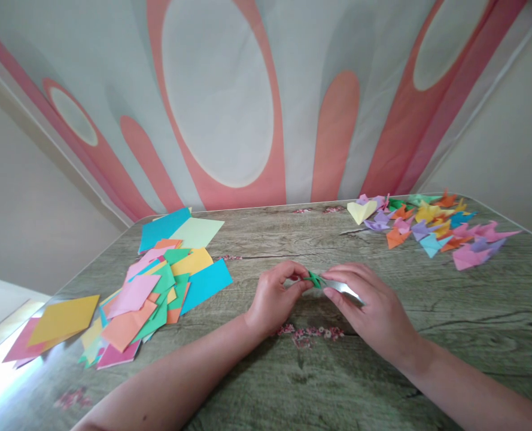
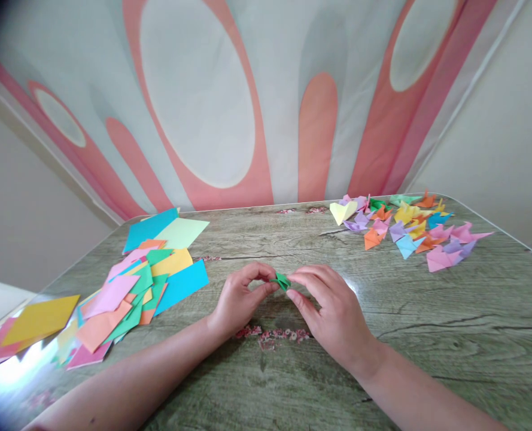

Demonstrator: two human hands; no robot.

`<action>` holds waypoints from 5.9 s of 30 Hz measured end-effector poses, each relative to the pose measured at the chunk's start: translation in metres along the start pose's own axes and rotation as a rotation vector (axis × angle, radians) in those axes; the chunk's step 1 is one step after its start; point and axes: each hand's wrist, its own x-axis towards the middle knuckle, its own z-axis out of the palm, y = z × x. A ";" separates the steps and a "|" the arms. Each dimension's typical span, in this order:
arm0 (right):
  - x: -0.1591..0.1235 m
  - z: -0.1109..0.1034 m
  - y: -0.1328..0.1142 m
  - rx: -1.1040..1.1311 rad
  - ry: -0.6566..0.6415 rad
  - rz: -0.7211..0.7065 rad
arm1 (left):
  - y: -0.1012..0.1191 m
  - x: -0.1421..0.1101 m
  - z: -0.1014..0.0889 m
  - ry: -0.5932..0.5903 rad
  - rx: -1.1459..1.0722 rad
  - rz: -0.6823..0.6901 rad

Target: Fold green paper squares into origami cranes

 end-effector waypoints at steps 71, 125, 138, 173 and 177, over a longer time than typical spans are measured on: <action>0.005 0.007 -0.004 0.279 -0.151 0.526 | 0.009 -0.006 0.016 -0.321 -0.086 -0.232; -0.003 0.014 0.000 0.610 -0.085 0.591 | -0.001 0.001 0.014 -0.121 -0.737 -0.246; -0.004 0.010 0.001 0.573 -0.151 0.523 | 0.007 0.001 0.004 -0.134 -0.604 -0.233; 0.002 0.010 -0.004 0.320 -0.241 0.568 | 0.000 0.000 0.009 -0.150 -0.286 -0.355; 0.003 0.008 -0.003 0.350 -0.253 0.614 | 0.004 -0.001 0.007 -0.152 -0.377 -0.379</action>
